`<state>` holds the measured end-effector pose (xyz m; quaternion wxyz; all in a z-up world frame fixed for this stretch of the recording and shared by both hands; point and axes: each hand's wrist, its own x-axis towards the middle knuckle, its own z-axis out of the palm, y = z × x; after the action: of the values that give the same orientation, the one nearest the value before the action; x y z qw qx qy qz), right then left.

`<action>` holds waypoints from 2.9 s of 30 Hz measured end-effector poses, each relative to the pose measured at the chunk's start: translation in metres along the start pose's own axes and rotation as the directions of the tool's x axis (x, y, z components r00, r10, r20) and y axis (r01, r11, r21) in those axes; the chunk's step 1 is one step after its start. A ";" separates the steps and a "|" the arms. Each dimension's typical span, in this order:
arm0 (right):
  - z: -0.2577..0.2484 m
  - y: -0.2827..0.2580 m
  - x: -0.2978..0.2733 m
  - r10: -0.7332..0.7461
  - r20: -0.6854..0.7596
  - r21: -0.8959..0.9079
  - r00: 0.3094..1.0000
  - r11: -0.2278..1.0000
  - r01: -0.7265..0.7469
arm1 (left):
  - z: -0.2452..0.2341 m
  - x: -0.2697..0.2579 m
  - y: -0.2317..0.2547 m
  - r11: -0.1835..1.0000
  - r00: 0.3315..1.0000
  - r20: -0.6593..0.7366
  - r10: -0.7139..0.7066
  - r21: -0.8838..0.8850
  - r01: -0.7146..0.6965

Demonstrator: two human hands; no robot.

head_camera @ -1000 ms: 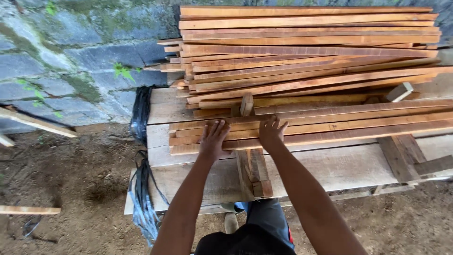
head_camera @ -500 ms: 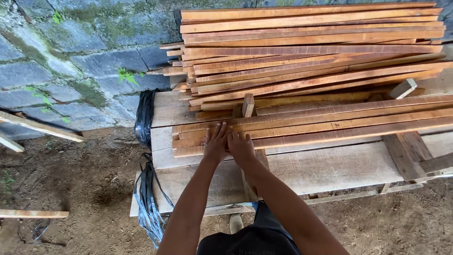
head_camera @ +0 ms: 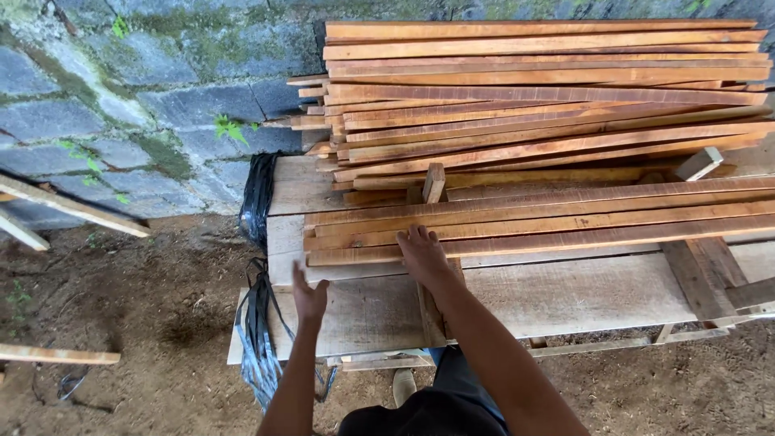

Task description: Organizing and bundling thin wooden strips using wire ties and pliers.

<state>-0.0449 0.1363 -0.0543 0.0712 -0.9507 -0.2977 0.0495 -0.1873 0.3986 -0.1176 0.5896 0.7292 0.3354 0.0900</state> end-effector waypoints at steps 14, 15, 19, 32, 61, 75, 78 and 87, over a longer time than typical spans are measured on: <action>-0.018 0.010 -0.014 0.091 0.058 -0.004 0.994 0.996 -0.091 | -0.001 -0.028 0.028 0.982 0.989 0.109 0.095 0.154 -0.111; -0.020 0.010 -0.013 0.088 0.059 -0.006 0.994 0.996 -0.087 | -0.001 -0.030 0.034 0.979 0.989 0.116 0.094 0.171 -0.113; -0.024 0.005 -0.016 0.077 0.049 0.001 0.996 0.997 -0.077 | -0.001 -0.031 0.026 0.970 0.988 0.117 0.099 0.210 -0.122; -0.011 0.018 -0.009 0.132 0.068 0.067 0.989 0.988 -0.137 | 0.005 -0.036 0.041 0.980 0.980 0.131 0.148 0.115 -0.163; -0.048 -0.029 0.017 -0.135 -0.111 0.076 0.985 0.987 0.144 | -0.015 -0.024 0.102 0.989 0.984 0.099 0.145 -0.049 -0.141; -0.012 -0.016 0.029 -0.095 -0.110 0.043 0.989 0.994 0.100 | -0.014 -0.029 0.089 0.979 0.982 0.115 0.151 0.119 -0.164; -0.019 -0.010 0.022 -0.070 -0.104 0.046 0.992 0.996 0.075 | -0.003 -0.027 0.092 0.987 0.981 0.117 0.157 0.012 -0.159; -0.016 0.000 0.021 -0.008 -0.091 0.068 0.996 0.998 0.015 | -0.001 -0.020 0.084 0.991 0.982 0.143 0.125 0.024 -0.129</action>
<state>-0.0256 0.1464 -0.0396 0.1175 -0.9472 -0.2978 0.0162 -0.1709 0.3804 -0.0345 0.5928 0.7632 0.2472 0.0702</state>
